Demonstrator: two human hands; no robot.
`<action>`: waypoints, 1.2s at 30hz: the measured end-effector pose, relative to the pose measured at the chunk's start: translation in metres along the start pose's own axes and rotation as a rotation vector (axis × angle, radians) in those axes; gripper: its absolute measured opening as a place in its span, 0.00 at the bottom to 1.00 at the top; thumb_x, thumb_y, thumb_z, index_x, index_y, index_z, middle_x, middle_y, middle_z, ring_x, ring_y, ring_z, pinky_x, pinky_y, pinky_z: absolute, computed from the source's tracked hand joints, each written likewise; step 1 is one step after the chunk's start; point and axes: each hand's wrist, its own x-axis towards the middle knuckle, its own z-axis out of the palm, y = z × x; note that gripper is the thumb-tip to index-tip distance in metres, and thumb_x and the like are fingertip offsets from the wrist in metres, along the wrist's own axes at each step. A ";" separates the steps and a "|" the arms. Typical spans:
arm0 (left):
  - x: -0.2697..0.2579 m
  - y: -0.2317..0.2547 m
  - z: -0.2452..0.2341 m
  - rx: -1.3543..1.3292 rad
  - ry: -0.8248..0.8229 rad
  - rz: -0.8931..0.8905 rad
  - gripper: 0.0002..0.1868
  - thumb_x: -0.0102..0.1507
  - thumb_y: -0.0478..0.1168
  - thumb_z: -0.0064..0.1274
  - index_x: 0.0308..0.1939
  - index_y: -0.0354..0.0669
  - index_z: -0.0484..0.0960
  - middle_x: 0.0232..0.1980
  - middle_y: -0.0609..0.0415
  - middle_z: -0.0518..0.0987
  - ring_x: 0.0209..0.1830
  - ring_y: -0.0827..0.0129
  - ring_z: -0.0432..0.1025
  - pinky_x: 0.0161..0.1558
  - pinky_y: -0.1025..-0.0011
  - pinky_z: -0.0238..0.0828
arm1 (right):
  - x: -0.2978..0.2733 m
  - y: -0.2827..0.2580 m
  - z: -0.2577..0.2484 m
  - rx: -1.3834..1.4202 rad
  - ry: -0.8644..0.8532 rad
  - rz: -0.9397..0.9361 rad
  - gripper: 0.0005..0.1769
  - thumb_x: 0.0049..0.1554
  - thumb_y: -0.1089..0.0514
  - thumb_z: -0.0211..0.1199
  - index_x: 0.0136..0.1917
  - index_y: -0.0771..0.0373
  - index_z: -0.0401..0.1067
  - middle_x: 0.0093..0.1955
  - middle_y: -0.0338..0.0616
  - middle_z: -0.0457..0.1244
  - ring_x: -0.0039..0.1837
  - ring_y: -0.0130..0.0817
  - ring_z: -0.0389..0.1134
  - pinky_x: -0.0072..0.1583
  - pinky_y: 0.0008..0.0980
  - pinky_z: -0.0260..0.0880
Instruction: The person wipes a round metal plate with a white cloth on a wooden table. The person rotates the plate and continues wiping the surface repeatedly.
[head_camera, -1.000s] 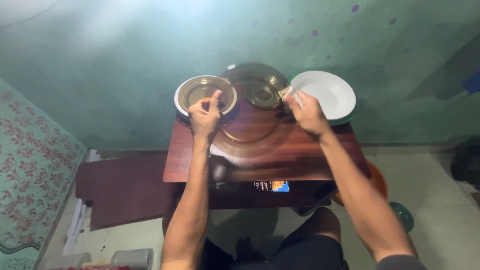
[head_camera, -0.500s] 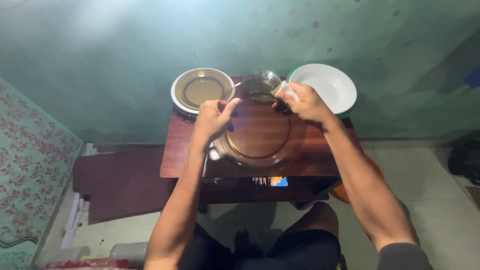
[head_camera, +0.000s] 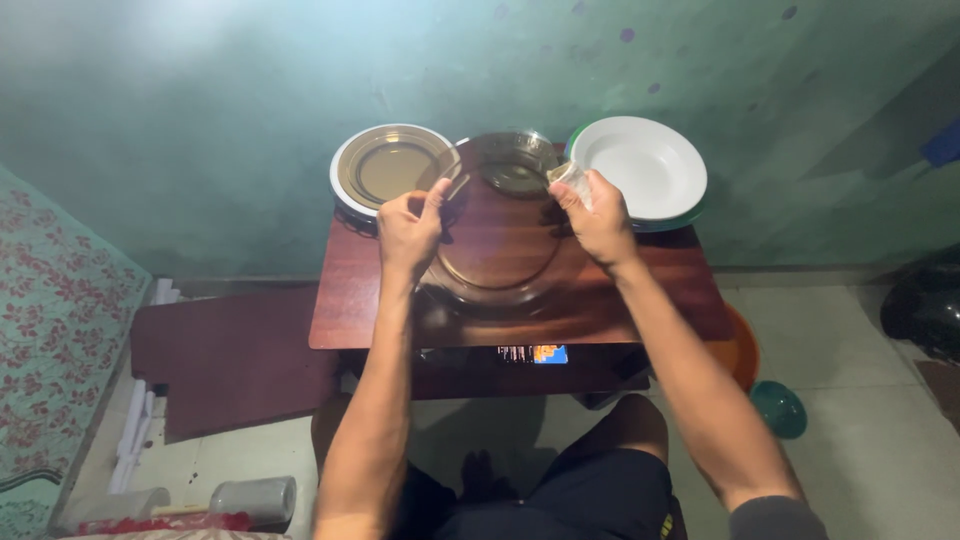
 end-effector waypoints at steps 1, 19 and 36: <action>0.002 -0.013 0.004 0.000 -0.002 0.000 0.22 0.66 0.52 0.62 0.19 0.50 0.84 0.16 0.54 0.79 0.19 0.74 0.76 0.28 0.77 0.70 | -0.002 0.005 0.003 0.000 0.001 0.002 0.16 0.63 0.45 0.71 0.42 0.53 0.71 0.30 0.35 0.63 0.35 0.26 0.60 0.41 0.26 0.64; -0.019 -0.013 0.062 -0.092 0.660 -0.308 0.27 0.69 0.57 0.51 0.21 0.46 0.83 0.11 0.56 0.76 0.16 0.69 0.76 0.34 0.72 0.72 | -0.067 -0.005 0.080 0.266 0.429 0.358 0.21 0.59 0.45 0.68 0.43 0.66 0.71 0.38 0.48 0.66 0.41 0.35 0.66 0.44 0.38 0.68; -0.032 0.005 0.009 0.366 -0.211 -0.618 0.26 0.62 0.67 0.52 0.34 0.51 0.90 0.36 0.51 0.86 0.51 0.50 0.79 0.49 0.55 0.75 | -0.036 0.099 -0.018 -0.039 -0.032 0.306 0.13 0.65 0.52 0.61 0.49 0.65 0.75 0.32 0.55 0.67 0.30 0.43 0.71 0.28 0.34 0.75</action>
